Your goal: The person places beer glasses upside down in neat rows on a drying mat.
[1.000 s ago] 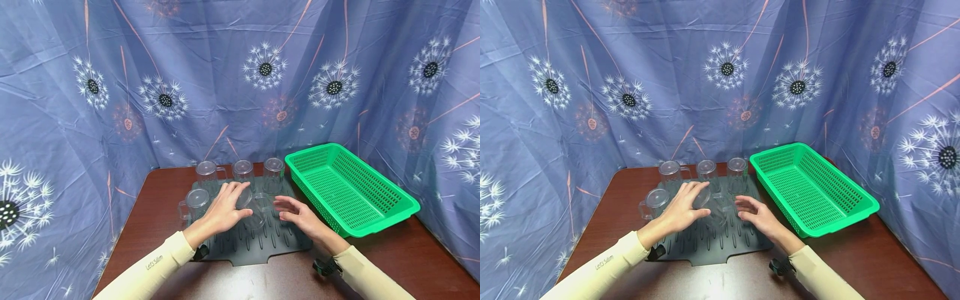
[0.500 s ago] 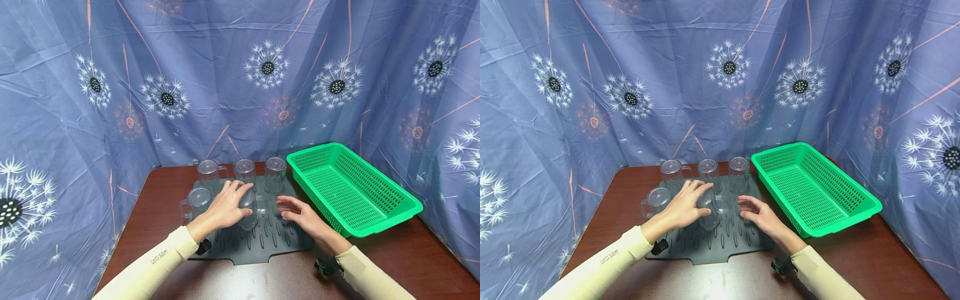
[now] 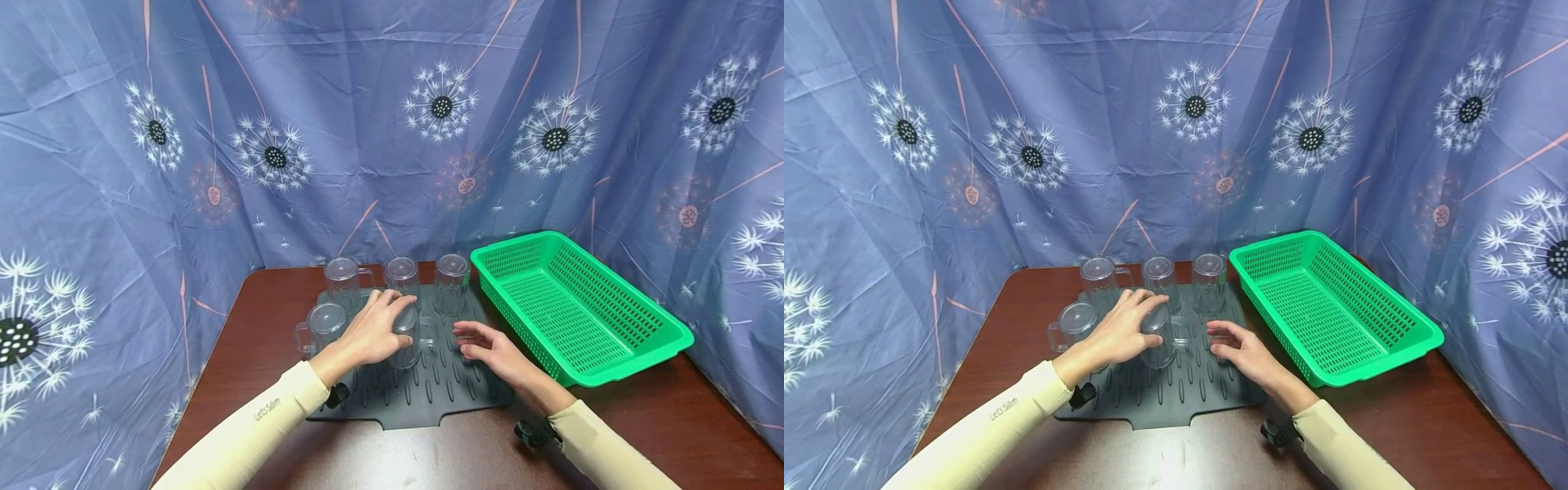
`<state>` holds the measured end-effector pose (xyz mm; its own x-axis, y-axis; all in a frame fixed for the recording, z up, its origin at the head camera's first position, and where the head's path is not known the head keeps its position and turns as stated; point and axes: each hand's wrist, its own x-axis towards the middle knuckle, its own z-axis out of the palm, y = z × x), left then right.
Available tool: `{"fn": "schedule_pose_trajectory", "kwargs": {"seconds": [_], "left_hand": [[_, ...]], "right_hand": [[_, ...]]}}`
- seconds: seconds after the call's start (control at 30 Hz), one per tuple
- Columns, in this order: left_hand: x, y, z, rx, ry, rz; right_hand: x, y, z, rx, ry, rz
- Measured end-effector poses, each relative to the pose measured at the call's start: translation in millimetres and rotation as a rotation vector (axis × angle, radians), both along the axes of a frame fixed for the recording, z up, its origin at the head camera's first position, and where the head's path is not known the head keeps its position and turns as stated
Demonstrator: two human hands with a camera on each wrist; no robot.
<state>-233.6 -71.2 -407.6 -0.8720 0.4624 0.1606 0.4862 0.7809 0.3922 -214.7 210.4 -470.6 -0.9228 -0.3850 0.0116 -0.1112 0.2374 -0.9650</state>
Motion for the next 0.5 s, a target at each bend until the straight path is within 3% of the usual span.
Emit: {"fn": "schedule_pose_trajectory", "kwargs": {"seconds": [0.5], "left_hand": [[-1.9,8.0,0.8,-0.044,-0.028,-0.042]], "right_hand": [[0.5,0.8,1.0,0.024,-0.003,-0.017]]}}
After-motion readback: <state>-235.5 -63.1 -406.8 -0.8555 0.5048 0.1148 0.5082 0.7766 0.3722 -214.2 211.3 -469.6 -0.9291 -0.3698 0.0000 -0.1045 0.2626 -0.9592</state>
